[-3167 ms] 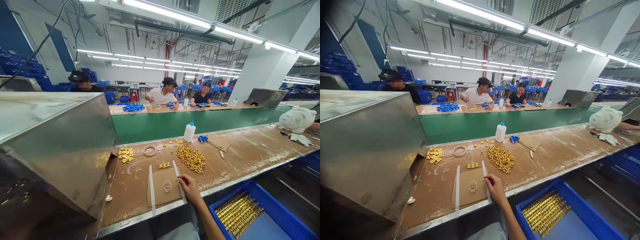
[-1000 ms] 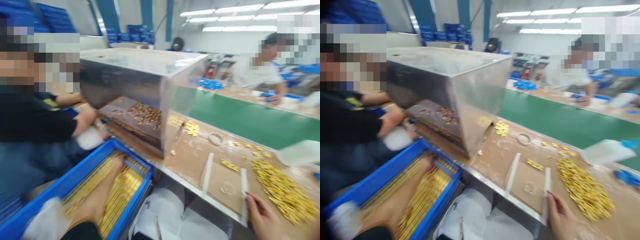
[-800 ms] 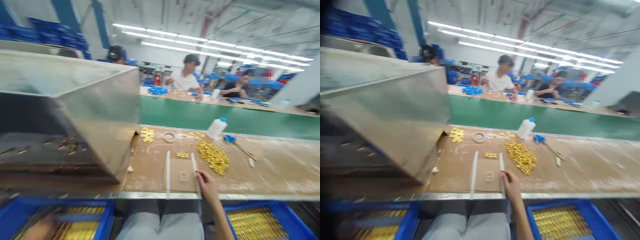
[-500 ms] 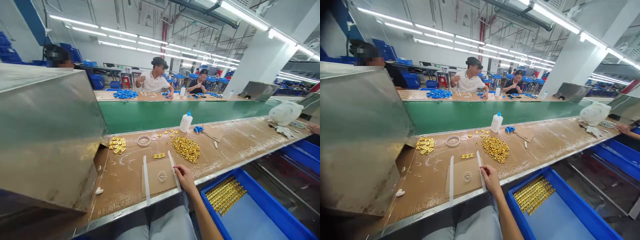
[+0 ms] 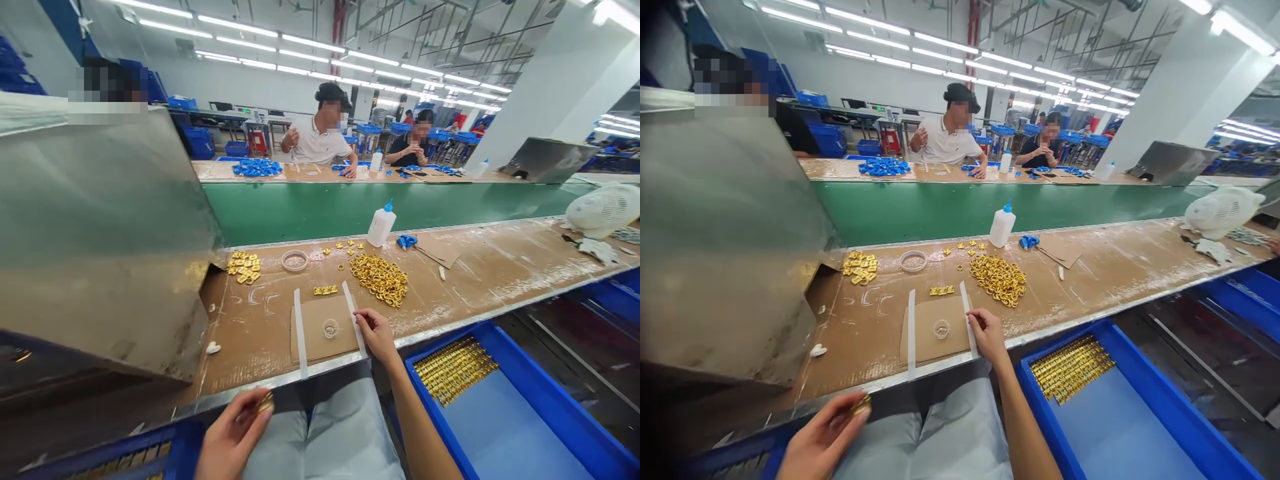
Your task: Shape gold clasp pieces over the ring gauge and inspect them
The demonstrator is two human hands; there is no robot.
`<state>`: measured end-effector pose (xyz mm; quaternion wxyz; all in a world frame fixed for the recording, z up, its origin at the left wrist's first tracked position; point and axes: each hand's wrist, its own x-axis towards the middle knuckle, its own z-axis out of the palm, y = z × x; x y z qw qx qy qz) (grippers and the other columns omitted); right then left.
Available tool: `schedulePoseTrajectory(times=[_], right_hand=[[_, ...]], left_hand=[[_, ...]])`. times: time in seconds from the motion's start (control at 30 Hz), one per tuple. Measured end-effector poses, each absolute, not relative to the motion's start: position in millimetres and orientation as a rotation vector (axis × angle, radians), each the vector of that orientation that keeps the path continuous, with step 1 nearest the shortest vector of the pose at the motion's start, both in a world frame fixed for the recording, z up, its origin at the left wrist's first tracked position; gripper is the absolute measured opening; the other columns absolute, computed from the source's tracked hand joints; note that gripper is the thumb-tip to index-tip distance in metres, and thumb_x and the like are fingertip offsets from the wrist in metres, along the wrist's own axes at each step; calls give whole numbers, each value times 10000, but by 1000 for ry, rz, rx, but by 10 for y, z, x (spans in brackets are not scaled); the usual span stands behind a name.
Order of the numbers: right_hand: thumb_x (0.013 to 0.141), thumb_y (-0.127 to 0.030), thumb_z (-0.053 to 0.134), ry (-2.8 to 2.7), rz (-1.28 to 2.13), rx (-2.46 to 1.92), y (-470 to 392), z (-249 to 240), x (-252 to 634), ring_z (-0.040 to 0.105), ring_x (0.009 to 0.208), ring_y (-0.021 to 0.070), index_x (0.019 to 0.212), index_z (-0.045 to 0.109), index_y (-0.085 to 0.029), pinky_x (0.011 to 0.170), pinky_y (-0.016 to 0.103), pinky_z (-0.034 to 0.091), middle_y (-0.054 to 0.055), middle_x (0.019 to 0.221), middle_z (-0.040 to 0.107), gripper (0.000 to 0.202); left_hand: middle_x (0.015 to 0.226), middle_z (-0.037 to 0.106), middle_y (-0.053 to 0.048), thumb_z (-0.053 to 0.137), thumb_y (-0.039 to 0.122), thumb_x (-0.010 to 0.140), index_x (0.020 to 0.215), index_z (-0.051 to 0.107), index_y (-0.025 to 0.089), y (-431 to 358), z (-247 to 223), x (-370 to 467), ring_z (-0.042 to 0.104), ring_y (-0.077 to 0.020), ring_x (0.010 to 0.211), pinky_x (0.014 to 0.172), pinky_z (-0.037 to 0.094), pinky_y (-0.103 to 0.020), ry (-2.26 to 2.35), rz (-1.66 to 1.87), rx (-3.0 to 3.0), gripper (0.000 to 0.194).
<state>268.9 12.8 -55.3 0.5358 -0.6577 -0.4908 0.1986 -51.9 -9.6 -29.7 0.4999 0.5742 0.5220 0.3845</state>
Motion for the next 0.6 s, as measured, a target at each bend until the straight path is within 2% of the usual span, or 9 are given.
schedulePoseTrajectory(times=[0.07, 0.13, 0.3, 0.4, 0.5, 0.6], right_hand=[[865, -546, 610, -1161, 492, -1573, 114, -559, 2704, 584, 580, 183, 846, 752, -171, 543, 277, 454, 55, 669, 701, 402], [856, -547, 625, -1150, 519, -1582, 94, -570, 2720, 588, 607, 185, 866, 752, -170, 566, 281, 455, 58, 703, 708, 397], [859, -539, 636, -1120, 575, -1616, 66, -607, 2750, 563, 602, 176, 915, 749, -166, 564, 283, 430, 44, 696, 691, 394], [858, -557, 640, -1106, 579, -1625, 82, -614, 2768, 554, 587, 169, 910, 746, -170, 546, 279, 427, 40, 691, 684, 404], [850, -588, 643, -1094, 555, -1623, 69, -570, 2767, 588, 614, 181, 898, 737, -180, 565, 288, 460, 47, 712, 691, 422], [887, -589, 609, -1102, 484, -1596, -57, -447, 2639, 630, 662, 200, 856, 717, -200, 599, 300, 498, 54, 728, 696, 404]], left_hand=[[810, 756, -49, 822, 564, 705, 855, 767, 204, 88, -291, -305, 723, -240, 773, 723, 617, -325, 1112, 936, 1384, 394], [812, 752, -61, 817, 506, 723, 832, 769, 182, 253, -283, -113, 705, -212, 766, 717, 602, -300, 1025, 946, 1406, 345], [794, 709, -34, 837, 395, 724, 929, 750, 164, 390, -355, 131, 662, -146, 705, 651, 571, -244, 949, 964, 1237, 321], [726, 698, -17, 861, 409, 700, 885, 754, 157, 394, -410, 163, 665, -141, 662, 648, 584, -255, 948, 931, 1117, 330], [779, 746, -47, 888, 439, 661, 885, 785, 151, 425, -426, 175, 705, -170, 704, 709, 617, -300, 975, 915, 1041, 379], [815, 757, -62, 875, 461, 686, 928, 811, 155, 429, -399, 198, 711, -172, 699, 709, 628, -311, 966, 927, 1042, 395]])
